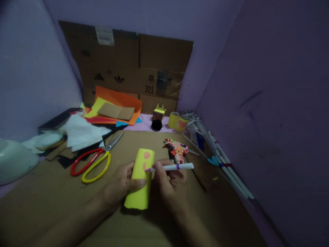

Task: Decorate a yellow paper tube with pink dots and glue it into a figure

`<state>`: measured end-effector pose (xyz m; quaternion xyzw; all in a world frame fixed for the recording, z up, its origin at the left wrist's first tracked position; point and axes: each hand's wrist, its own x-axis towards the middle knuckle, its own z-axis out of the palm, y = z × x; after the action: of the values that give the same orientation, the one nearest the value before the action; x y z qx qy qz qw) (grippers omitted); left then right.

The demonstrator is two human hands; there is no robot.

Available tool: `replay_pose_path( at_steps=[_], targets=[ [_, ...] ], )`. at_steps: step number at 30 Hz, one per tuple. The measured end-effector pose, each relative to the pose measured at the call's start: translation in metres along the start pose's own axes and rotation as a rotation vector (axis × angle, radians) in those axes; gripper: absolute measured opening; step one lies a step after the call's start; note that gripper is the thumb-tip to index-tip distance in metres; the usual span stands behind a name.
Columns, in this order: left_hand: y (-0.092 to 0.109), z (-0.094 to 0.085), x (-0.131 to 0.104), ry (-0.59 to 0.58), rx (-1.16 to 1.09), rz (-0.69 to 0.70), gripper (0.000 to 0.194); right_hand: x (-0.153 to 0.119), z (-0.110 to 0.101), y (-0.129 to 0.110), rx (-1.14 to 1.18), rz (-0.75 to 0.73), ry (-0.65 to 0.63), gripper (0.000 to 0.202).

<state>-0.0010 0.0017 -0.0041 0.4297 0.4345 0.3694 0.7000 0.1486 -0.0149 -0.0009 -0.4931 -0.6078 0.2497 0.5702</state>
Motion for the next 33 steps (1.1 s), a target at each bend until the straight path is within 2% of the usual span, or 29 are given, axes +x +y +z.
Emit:
replay_pose_path(
  at_steps=[6,25,33],
  targets=[
    [0.0019,0.0,0.0003,0.002,0.007,-0.011,0.047,0.0036,-0.0025,-0.001,-0.014,0.009,0.024,0.032],
    [0.0048,0.0027,-0.0009,0.012,-0.011,-0.041,0.046,0.0038,-0.0066,0.0012,0.029,0.07,0.141,0.029],
    [-0.0024,-0.0005,0.0019,0.015,-0.01,-0.007,0.046,0.0034,-0.0043,0.0002,0.028,-0.008,0.112,0.028]
  ],
)
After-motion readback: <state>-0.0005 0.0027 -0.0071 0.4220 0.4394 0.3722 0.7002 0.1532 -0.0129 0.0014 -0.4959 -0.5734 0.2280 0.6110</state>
